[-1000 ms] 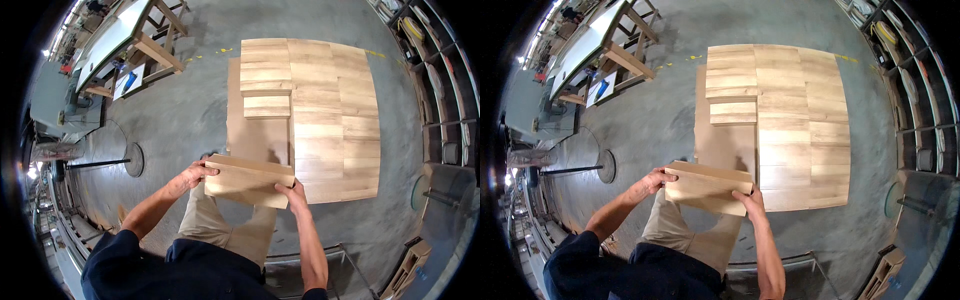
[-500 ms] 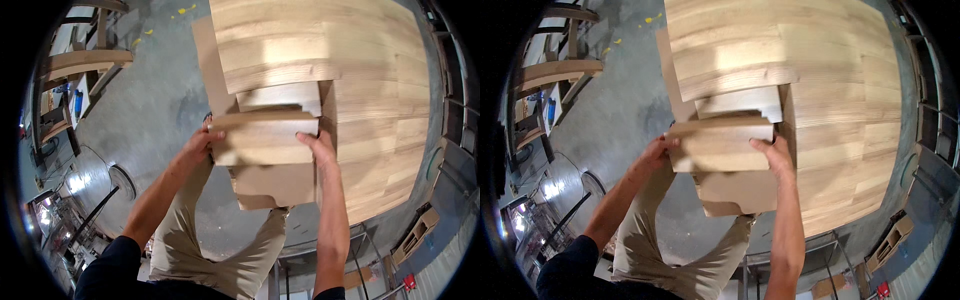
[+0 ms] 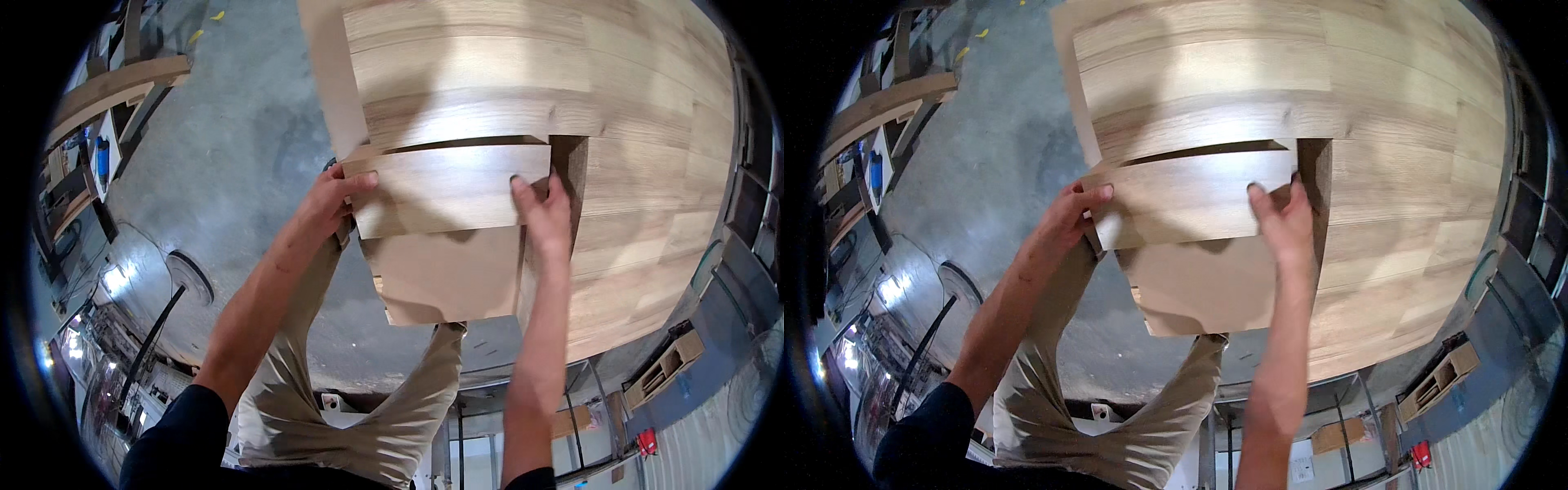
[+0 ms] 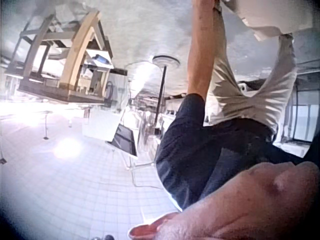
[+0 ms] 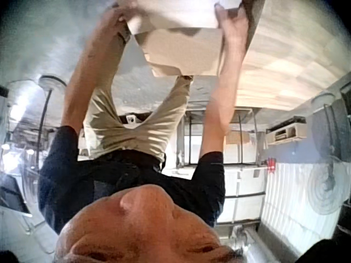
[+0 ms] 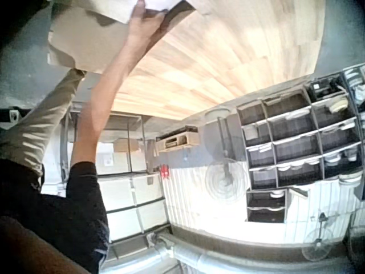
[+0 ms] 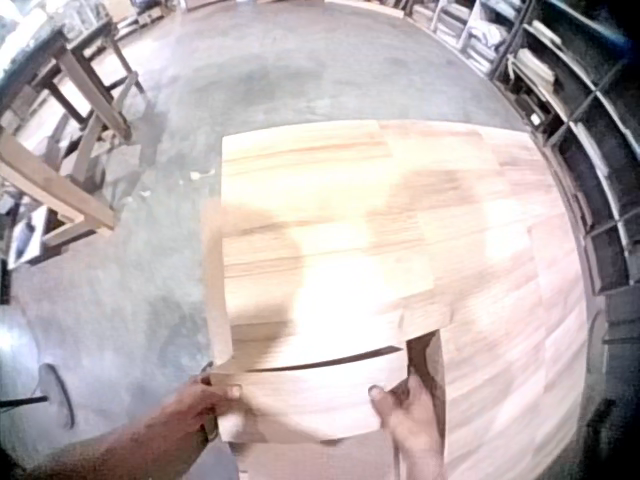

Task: The person moves rectangular wood pieces from a table to a wooden structure, fitting them into slots and aligning them by hand, then uses a utility knife to score the surface of one piece before moving it back to the table.

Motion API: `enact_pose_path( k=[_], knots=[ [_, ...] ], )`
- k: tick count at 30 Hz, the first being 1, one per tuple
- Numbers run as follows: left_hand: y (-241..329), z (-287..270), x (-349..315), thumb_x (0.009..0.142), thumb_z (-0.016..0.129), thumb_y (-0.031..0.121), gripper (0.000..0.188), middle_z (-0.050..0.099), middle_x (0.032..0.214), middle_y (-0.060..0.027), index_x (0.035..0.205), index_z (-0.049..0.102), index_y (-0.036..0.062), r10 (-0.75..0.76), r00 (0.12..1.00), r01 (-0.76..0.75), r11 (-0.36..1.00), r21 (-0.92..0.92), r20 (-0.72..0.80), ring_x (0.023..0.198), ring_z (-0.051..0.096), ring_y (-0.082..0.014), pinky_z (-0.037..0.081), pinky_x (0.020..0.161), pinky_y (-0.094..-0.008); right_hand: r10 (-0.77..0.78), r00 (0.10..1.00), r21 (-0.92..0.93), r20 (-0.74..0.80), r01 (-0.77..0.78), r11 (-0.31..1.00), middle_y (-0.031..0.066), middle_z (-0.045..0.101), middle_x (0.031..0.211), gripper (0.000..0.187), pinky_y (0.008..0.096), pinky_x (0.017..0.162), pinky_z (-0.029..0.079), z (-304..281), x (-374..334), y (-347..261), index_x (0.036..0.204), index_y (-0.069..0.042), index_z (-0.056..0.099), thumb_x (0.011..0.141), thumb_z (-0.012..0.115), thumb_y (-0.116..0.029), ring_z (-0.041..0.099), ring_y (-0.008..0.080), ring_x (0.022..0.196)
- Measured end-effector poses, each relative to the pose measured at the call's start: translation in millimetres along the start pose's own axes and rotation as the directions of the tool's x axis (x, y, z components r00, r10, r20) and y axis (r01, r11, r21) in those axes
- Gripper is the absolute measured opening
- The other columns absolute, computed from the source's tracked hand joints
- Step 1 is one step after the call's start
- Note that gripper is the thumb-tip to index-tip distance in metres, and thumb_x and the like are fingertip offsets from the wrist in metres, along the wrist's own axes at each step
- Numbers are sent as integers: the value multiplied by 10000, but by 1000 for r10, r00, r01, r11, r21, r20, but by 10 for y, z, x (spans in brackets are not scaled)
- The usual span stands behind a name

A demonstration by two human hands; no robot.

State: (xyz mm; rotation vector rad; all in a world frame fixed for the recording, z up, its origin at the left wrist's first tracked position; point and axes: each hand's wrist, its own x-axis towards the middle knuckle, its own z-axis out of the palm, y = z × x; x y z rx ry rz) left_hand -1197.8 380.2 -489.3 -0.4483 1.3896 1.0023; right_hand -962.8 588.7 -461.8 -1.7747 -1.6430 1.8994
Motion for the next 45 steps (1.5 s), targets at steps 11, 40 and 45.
enact_pose_path(
  k=[11,40,45],
  knots=[
    [-193,266,-30,823,666,126,407,600,1079,-130,1146,502,-59,171,976,-162,984,-73,136,975,593,-219,479,893,-367,304,940,884,-154,-7,467,106,353,1418,754,385,1092,261,459,-251,674,1380,-3,319,838,659,-402,350,245,1294],
    [-265,582,41,841,656,272,581,521,1211,-93,1301,409,17,144,984,-115,964,-238,108,1124,493,-199,413,949,-352,103,988,899,-119,64,433,74,359,1407,843,448,1067,296,1030,-240,463,1405,-111,281,813,480,-677,341,272,1289],
    [-503,520,92,895,476,552,763,381,1373,-93,1395,283,9,326,930,-270,919,-285,168,1283,312,-194,232,1078,-331,125,988,920,-96,40,390,35,365,1413,911,478,1071,293,1040,-189,434,1411,-170,289,729,531,-723,349,273,1292]
  ],
)
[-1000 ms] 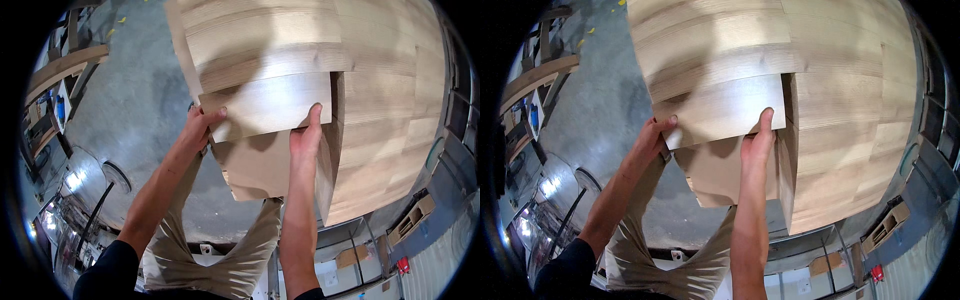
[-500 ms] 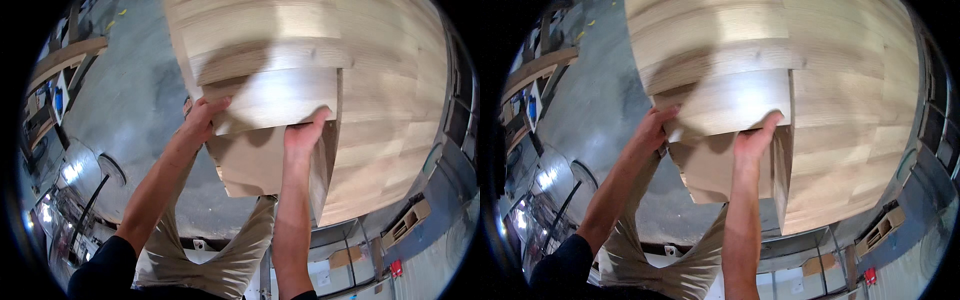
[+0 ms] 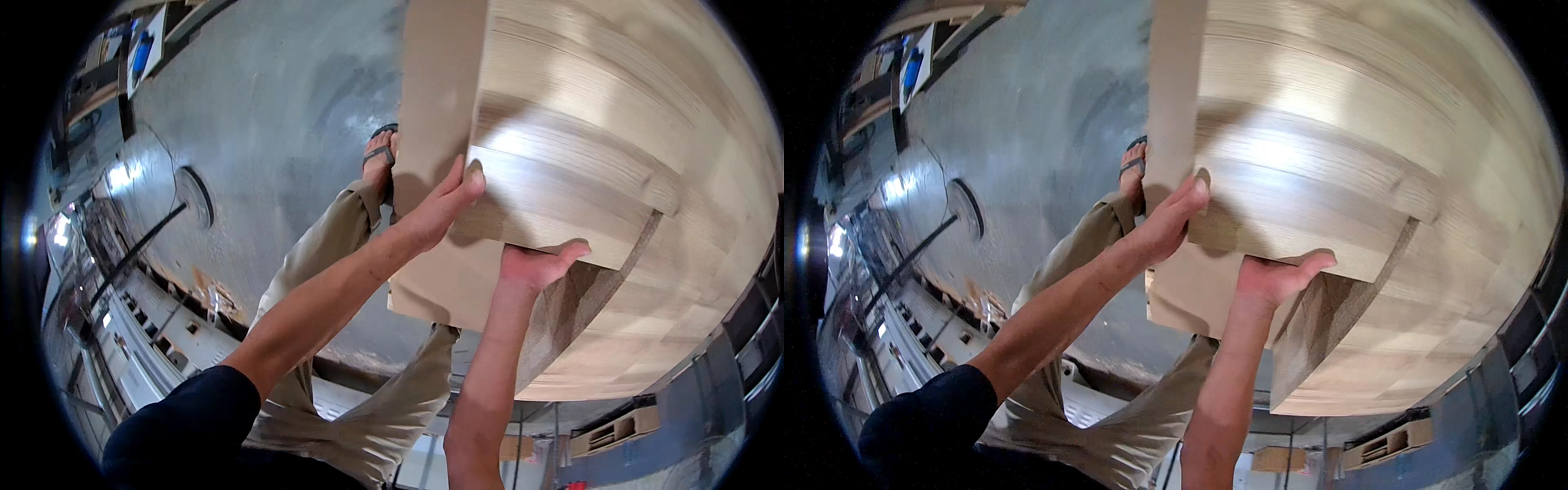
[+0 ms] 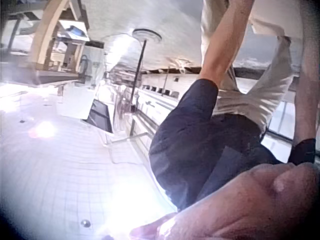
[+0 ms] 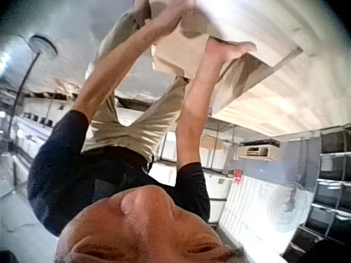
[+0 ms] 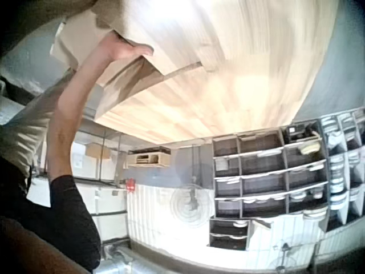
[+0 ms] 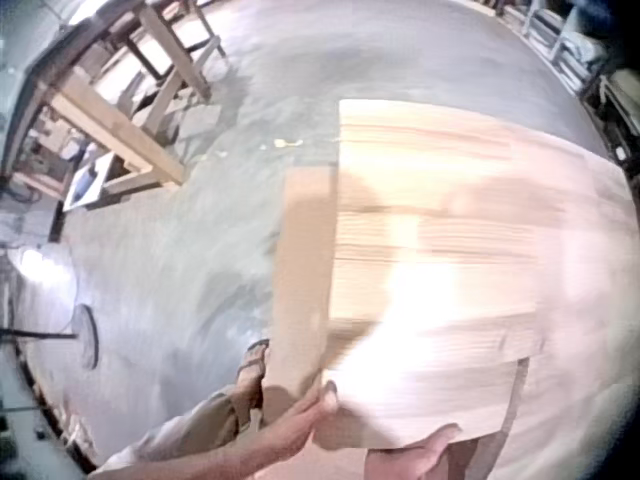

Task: The person moves rectangular wood pieces from a table to a wooden structure, fitting them into slots and aligning them by hand, then uses a utility knife to score the surface of one piece before moving it back to the table.

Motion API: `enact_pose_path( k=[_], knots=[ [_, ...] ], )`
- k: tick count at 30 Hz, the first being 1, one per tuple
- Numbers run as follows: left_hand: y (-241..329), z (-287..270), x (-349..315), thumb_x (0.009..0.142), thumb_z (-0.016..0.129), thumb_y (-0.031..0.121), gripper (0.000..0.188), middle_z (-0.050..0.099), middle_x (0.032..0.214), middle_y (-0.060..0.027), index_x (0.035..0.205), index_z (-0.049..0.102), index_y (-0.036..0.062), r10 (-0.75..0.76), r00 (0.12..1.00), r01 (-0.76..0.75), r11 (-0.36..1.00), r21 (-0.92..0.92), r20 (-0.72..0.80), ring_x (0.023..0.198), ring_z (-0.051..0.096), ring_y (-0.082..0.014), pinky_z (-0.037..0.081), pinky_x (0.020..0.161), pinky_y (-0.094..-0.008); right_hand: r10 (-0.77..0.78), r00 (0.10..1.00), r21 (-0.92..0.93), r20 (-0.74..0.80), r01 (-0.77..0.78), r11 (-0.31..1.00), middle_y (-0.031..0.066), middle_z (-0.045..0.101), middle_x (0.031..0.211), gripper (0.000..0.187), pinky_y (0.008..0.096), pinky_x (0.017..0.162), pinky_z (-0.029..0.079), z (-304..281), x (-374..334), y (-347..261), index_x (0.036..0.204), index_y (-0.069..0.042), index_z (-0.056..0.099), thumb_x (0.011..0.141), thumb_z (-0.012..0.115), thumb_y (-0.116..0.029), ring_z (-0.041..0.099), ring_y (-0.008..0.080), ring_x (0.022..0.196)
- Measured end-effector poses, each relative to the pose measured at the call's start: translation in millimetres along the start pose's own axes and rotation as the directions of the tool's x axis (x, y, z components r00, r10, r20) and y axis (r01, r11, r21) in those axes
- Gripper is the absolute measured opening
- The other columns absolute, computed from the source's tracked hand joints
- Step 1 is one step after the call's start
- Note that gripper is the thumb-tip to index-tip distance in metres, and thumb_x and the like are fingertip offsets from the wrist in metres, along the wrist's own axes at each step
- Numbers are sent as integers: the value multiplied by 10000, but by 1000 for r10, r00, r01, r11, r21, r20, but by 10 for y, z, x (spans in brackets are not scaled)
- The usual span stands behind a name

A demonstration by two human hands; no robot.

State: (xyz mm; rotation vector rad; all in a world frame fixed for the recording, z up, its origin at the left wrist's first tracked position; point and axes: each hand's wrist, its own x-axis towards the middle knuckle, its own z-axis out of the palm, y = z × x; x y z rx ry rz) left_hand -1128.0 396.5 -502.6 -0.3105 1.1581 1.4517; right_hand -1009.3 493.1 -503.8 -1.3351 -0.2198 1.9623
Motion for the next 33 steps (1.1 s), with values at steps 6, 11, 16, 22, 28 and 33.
enact_pose_path(
  k=[6,11,16,22,28,33],
  knots=[
    [-35,-216,184,923,297,616,799,273,1461,-123,1409,261,-17,-3,991,-1,999,-32,-136,1347,229,-237,179,1102,-367,29,980,-98,-197,-50,994,31,358,1417,996,508,1074,286,4,-42,-21,1410,-205,292,640,571,-772,330,279,1303],
    [-92,-150,428,931,251,619,799,247,1479,-144,1411,263,-20,-120,951,118,993,-23,-285,1351,226,-242,169,1100,-363,5,993,-203,-117,-29,979,41,357,1416,977,500,1069,299,-11,-47,1,1406,-202,296,658,559,-774,327,268,1308],
    [-207,-288,384,898,265,673,899,275,1461,-175,1393,257,-78,-151,982,128,975,-181,-117,1352,239,-238,178,1106,-340,16,976,-217,-219,-65,974,54,350,1420,948,493,1076,289,102,-56,26,1410,-193,284,701,488,-789,316,266,1317],
    [-412,-187,117,969,303,514,776,165,1500,-192,1430,77,-67,146,972,-140,989,44,-184,1387,158,-245,131,1123,-313,-9,974,-250,-225,-49,967,95,347,1419,892,507,1083,268,131,-70,7,1414,-163,273,767,437,-753,321,302,1314],
    [-262,-50,2,908,417,557,931,25,1479,-312,1393,33,-139,231,971,-204,932,300,-58,1402,22,-360,55,1141,-366,184,927,-105,-328,-229,968,130,351,1420,739,522,1085,250,220,-197,-39,1399,-85,305,883,399,-607,325,319,1309],
    [-322,-30,31,878,468,572,982,22,1472,-327,1392,28,-138,257,965,-225,914,337,-52,1398,22,-380,62,1140,-374,197,906,-15,-374,-218,976,157,358,1415,679,526,1087,238,324,-236,-54,1388,-64,325,910,401,-540,335,328,1302]
  ],
)
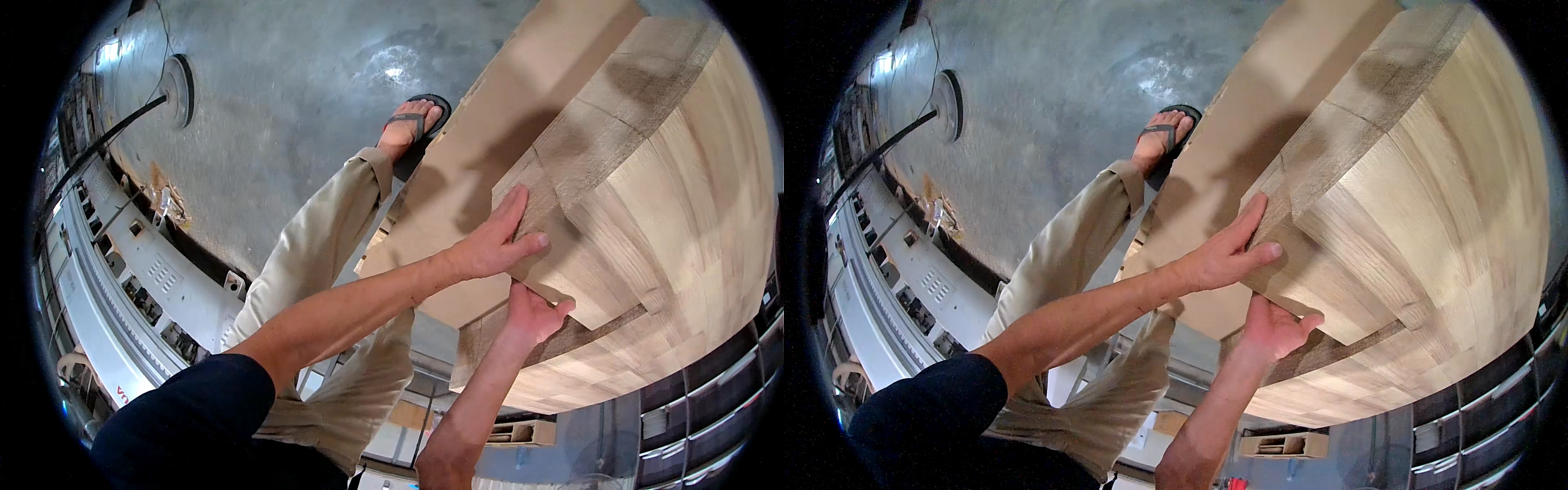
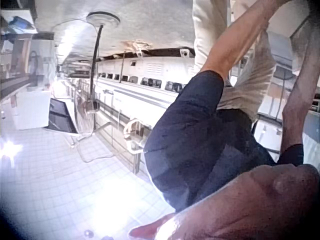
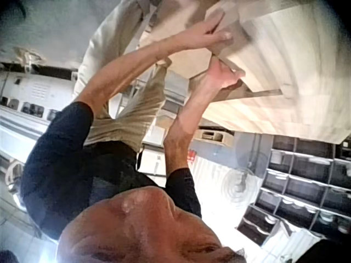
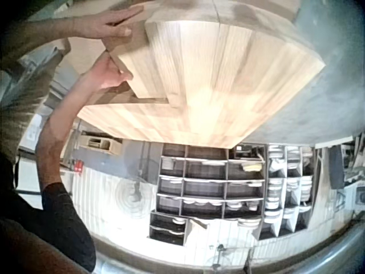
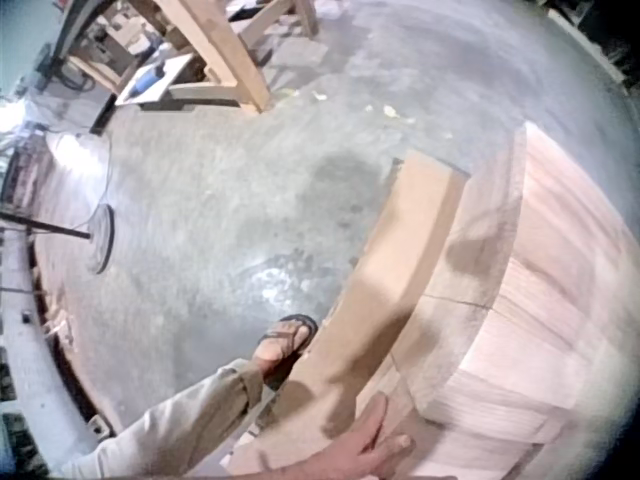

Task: The person moves rectangular wood pieces from a table to a wooden structure, fitting them into slots and aligning them by hand, then uses a utility knife to score the surface of one piece before moving it back to the table.

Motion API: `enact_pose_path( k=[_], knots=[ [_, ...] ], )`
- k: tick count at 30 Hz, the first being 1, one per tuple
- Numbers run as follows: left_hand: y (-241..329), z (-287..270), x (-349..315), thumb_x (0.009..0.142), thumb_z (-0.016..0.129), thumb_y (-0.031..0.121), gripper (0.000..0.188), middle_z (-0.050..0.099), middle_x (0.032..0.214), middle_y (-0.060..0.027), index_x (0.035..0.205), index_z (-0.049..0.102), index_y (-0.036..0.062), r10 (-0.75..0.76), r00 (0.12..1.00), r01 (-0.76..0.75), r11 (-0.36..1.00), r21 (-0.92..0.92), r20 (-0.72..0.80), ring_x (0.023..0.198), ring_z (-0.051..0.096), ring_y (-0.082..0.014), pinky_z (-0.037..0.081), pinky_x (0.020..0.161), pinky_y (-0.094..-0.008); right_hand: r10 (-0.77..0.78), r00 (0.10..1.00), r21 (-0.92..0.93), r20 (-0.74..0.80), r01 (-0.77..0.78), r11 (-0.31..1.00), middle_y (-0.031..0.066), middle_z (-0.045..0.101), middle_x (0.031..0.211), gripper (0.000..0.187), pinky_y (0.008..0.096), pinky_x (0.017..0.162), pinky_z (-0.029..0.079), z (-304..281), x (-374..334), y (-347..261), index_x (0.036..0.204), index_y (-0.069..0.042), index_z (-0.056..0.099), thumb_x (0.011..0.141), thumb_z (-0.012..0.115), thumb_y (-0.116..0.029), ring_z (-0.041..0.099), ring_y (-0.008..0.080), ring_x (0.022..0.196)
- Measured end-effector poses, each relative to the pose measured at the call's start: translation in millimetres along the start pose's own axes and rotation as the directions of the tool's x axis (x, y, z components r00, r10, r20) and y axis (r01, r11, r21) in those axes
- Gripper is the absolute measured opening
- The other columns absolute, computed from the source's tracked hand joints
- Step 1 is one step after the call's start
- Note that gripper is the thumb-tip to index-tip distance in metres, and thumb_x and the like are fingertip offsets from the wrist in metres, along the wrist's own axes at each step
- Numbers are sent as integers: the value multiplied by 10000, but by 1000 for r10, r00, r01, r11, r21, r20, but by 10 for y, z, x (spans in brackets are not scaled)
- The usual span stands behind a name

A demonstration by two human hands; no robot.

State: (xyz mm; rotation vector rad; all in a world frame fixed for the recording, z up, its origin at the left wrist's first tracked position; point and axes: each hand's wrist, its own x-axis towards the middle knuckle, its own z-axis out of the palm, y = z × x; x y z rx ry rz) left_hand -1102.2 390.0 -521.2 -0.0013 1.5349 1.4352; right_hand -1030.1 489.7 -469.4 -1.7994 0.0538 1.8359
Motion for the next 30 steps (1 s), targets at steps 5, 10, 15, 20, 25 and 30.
enact_pose_path(
  k=[5,10,15,20,25,30],
  knots=[
    [-24,49,-14,879,490,544,968,16,1474,-325,1395,28,-134,18,999,-18,1000,-8,-26,1399,9,-375,58,1139,-370,33,997,62,65,-37,997,146,362,1417,675,527,1085,238,-30,-13,-13,1376,-25,326,924,377,-524,333,328,1303],
    [-96,-78,159,922,425,521,828,203,1452,-253,1401,139,-91,-12,994,-7,985,-173,-112,1364,184,-313,140,1120,-360,34,998,58,49,-37,998,146,354,1421,697,536,1085,227,1,17,-13,1384,-32,315,919,368,-548,325,329,1307],
    [-271,-325,440,971,331,502,605,558,1204,-89,1221,529,-12,-372,919,253,809,-531,-129,1107,482,-173,353,990,-327,48,998,1,33,-48,999,147,351,1422,704,556,1078,226,-131,17,54,1387,-44,314,913,371,-562,326,333,1304],
    [-558,-308,605,962,406,429,570,527,1266,-107,1289,468,-33,-239,958,141,874,-465,-157,1166,464,-178,341,1009,-300,-26,993,-60,-117,19,998,166,366,1405,618,551,1094,197,-470,374,313,1380,-36,334,925,418,-446,297,330,1320],
    [-501,-557,1029,913,488,210,473,545,1267,-98,1342,438,17,-82,989,59,982,-179,-126,1139,493,-187,364,976,-266,222,896,155,384,-299,942,161,398,1390,520,530,1045,323,-531,876,602,1339,-31,411,931,438,-351,369,323,1283],
    [-349,-610,1047,779,456,77,525,606,1168,-150,1299,477,8,-68,995,67,997,28,67,1083,542,-194,380,945,-255,440,707,546,553,-707,450,146,435,1370,512,449,1013,392,-357,772,669,1349,-44,406,950,421,-363,451,322,1226]
  ],
)
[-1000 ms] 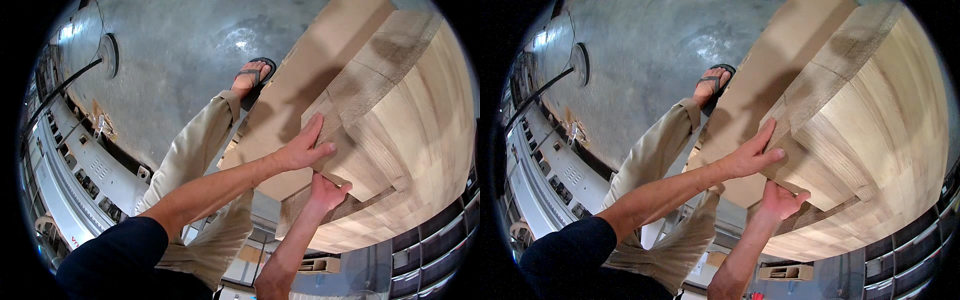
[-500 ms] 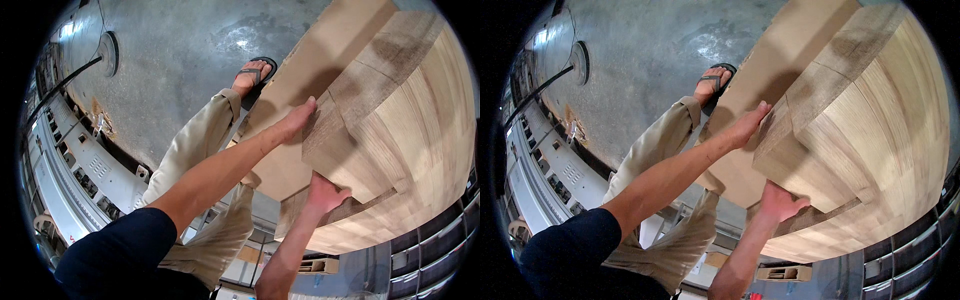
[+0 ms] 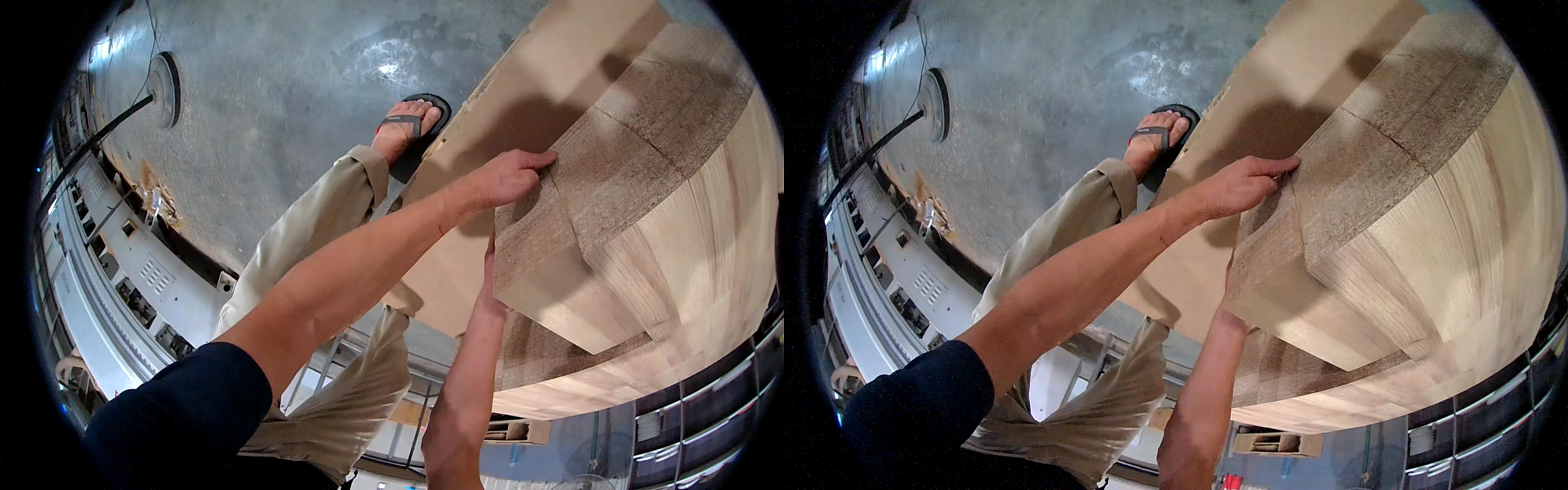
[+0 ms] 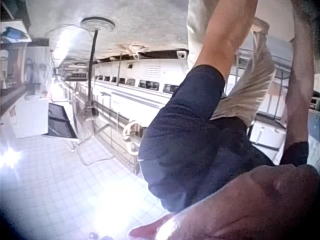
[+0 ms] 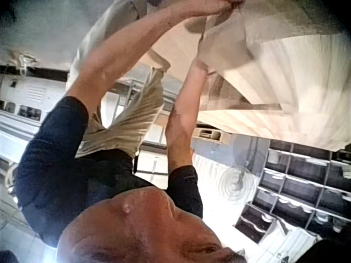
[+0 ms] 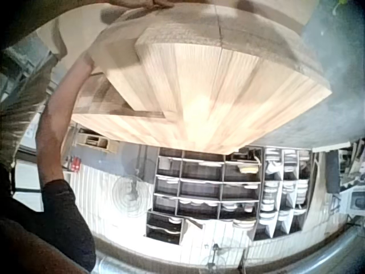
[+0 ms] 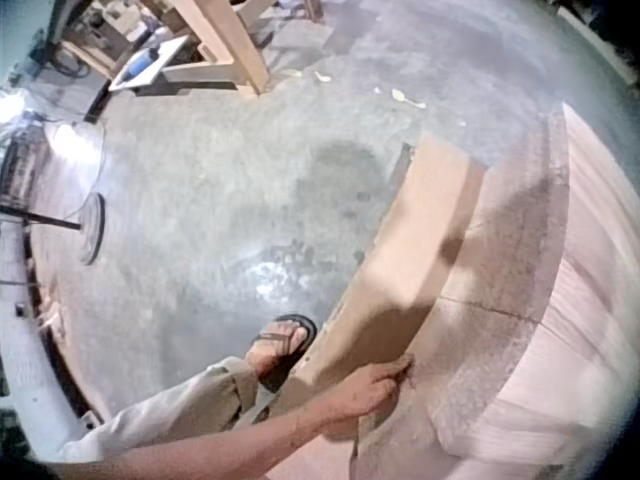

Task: The person moves rectangular wood pieces from a table to a wooden structure, fitting them into slots and aligning them by hand, then uses a utility knife to score the surface of one piece before moving it back to the table.

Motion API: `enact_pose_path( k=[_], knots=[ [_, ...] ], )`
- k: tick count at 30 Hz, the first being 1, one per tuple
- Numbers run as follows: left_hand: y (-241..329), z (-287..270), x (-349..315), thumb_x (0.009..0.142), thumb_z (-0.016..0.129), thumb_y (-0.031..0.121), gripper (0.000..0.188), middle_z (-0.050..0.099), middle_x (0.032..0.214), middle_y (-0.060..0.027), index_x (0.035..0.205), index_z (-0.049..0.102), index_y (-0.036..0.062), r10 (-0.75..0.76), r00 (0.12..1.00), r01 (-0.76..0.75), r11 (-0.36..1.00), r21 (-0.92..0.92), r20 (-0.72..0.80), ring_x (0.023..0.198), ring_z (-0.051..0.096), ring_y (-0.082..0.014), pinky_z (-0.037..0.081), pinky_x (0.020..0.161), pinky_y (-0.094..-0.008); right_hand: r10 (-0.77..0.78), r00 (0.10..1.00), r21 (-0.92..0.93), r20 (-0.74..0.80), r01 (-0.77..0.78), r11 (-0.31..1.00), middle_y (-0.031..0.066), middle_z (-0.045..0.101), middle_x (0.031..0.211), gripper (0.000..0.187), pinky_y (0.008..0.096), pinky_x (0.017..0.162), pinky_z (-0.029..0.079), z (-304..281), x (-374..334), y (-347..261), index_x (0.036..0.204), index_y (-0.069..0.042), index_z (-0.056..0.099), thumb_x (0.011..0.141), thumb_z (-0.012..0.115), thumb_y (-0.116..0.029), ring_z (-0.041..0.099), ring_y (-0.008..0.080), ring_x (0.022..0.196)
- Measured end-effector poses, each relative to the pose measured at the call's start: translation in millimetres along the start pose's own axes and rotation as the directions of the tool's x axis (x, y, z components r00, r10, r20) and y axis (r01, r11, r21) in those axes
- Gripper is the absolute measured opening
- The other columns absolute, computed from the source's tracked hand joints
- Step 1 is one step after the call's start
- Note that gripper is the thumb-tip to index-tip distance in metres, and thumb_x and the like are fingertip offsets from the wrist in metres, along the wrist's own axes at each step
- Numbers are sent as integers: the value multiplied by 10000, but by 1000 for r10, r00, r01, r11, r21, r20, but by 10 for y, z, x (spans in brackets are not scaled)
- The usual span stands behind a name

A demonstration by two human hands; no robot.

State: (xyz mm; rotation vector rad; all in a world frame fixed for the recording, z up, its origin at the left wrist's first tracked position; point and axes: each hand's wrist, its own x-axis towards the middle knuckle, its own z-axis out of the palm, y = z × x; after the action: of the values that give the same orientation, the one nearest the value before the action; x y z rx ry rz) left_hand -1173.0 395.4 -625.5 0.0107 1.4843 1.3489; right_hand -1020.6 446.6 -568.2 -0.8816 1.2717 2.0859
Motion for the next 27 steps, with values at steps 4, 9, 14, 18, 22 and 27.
enact_pose_path(
  k=[4,9,14,18,22,27],
  knots=[
    [-75,-31,-21,787,433,74,518,604,1187,-147,1300,478,21,73,996,-69,995,78,-46,1083,554,-208,388,948,-275,180,983,282,37,-183,942,141,447,1361,525,449,1020,385,-20,-25,66,1348,-49,411,946,425,-388,453,320,1226],
    [-39,-64,9,797,423,79,503,612,1180,-145,1292,488,22,162,987,-160,973,164,-1,1073,564,-205,394,945,-282,-421,907,-736,-15,275,619,130,449,1350,537,484,1034,356,-103,107,46,1345,-100,422,913,477,-414,431,311,1237],
    [-152,-37,-141,850,508,161,423,632,1118,-100,1245,544,15,-163,982,173,980,101,-100,992,559,-160,420,893,-264,-491,845,-936,213,320,144,97,481,1301,568,478,1029,355,-493,-401,-196,1328,-160,423,905,393,-538,434,321,1211],
    [-491,-429,-890,869,533,305,307,597,736,-117,962,628,28,-257,966,229,912,341,37,712,565,-132,457,655,-327,-592,789,-959,-161,16,282,148,535,1242,799,405,990,373,-1211,-1682,86,1304,-10,411,873,305,-674,509,290,1146],
    [99,-829,-1598,861,531,333,381,627,969,-202,1158,551,97,-434,854,-240,160,957,287,920,584,-395,464,805,-467,-708,627,-934,-326,-98,343,94,646,1057,536,348,830,493,-1963,-2954,537,1166,-41,552,921,465,-510,616,200,982],
    [610,-995,-2189,893,442,451,448,629,1085,-153,1023,678,93,-865,491,-609,-257,750,102,1014,562,-366,450,867,-457,-710,632,-916,-309,4,402,75,651,1036,485,309,817,493,-2575,-3599,1036,1152,-56,581,902,541,-470,615,175,968]
  ],
)
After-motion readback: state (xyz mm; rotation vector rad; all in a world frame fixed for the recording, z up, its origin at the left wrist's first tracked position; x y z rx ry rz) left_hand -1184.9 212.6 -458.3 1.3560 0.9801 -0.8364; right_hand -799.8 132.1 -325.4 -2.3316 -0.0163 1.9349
